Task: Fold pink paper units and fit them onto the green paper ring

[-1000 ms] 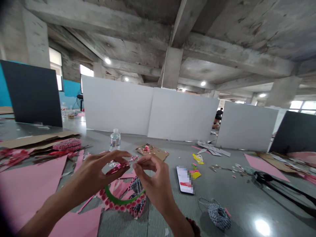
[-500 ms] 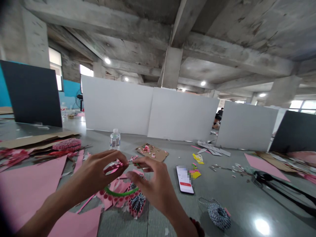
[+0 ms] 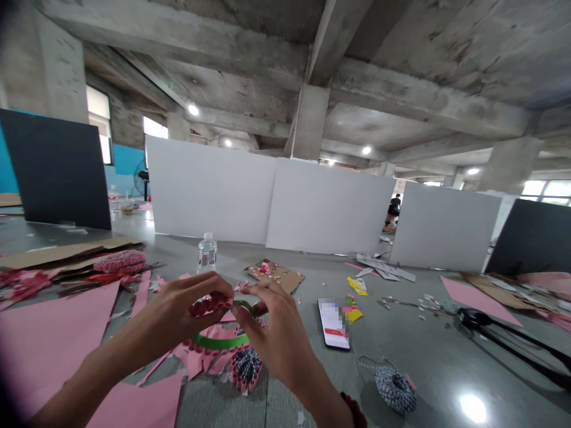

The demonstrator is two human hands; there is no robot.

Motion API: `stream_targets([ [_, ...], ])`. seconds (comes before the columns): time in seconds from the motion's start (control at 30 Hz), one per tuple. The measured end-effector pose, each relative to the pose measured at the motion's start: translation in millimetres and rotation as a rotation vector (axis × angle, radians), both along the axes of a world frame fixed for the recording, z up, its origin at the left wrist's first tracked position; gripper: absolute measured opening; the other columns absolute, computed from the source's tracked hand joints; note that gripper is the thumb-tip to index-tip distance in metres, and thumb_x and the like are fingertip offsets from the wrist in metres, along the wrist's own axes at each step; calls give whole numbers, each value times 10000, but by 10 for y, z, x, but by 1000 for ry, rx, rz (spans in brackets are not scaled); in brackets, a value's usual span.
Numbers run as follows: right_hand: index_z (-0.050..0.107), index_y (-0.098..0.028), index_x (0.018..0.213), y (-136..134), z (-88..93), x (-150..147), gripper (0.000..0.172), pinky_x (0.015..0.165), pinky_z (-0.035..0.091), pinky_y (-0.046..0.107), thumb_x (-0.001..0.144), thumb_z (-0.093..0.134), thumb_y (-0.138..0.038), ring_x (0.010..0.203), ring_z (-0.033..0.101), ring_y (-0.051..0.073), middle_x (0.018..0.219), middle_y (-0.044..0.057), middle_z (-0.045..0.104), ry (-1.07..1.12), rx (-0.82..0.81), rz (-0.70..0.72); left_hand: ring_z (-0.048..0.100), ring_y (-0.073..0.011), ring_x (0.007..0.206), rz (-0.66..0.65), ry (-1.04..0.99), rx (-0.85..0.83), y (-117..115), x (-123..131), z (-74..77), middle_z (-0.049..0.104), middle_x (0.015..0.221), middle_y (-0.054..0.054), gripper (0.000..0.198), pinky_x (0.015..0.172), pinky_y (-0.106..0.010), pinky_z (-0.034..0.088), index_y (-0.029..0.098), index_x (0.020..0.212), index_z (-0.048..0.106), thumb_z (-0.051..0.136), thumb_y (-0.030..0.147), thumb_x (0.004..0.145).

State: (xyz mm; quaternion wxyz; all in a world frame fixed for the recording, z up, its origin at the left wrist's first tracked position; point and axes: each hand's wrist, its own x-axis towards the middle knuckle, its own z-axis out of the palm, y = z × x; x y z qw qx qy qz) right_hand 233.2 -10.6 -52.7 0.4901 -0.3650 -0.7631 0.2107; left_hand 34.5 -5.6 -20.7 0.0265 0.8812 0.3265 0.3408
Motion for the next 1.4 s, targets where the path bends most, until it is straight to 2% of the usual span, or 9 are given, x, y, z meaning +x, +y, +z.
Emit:
stream_targets([
  [0.37,711,-216,953,81,2,24,117,802,528,279,846,697,-261,900,665,180,976,25,710,76,-14,77,633,-127,868,-1,13,6,-32,-60,21,668,1083,-6,397,720,-223,512,309,1255,579,681,340,872],
  [0.63,723,-207,960,83,-7,44,139,803,535,290,852,699,-293,898,670,183,955,26,714,79,-103,157,599,-95,680,-6,29,-12,-59,-66,55,669,894,13,224,585,-203,460,272,1139,632,613,254,917],
  [0.73,716,-219,1064,56,-24,28,277,801,546,316,815,740,-336,878,672,199,981,40,714,28,-104,114,608,-110,724,-2,65,4,-64,-63,65,662,913,-3,247,607,-213,465,256,1159,633,594,208,920],
  [0.87,495,-261,1399,55,-52,-17,751,876,537,365,729,816,-371,959,657,230,1069,55,692,-56,-12,9,638,-127,795,-11,73,16,-56,-82,76,671,991,-26,260,646,-217,483,256,1163,654,590,200,917],
  [0.97,512,-251,1358,199,-103,-28,539,951,495,358,865,676,-395,1126,594,232,1247,81,617,50,103,-54,645,-138,836,60,58,28,-32,-150,78,668,1035,-26,271,681,-223,491,281,1176,655,593,232,918],
  [1.07,651,-176,1081,437,-255,-25,246,884,498,317,968,507,-340,1011,636,205,1090,93,671,28,127,-177,624,-124,743,186,60,6,5,-263,84,655,1039,-29,260,648,-226,485,278,1171,658,575,340,932],
  [1.17,712,-173,894,621,-541,-72,104,749,500,254,858,633,-231,787,662,170,858,42,705,-399,7,93,602,-117,688,273,76,-37,34,-359,93,639,1049,-35,309,625,-230,477,277,1192,642,548,419,934],
  [1.23,729,-206,818,688,-766,-148,136,809,484,261,700,781,-251,856,657,197,894,21,704,-513,0,210,611,-125,728,261,135,-78,36,-390,89,634,1065,-26,305,661,-236,479,300,1200,633,551,415,930],
  [1.4,696,-227,900,847,-1184,-367,228,825,443,245,691,742,-307,966,607,221,1031,19,683,-773,43,301,598,-210,1044,158,337,-280,4,-372,-3,624,1152,-15,236,856,-287,458,318,1094,676,611,411,887],
])
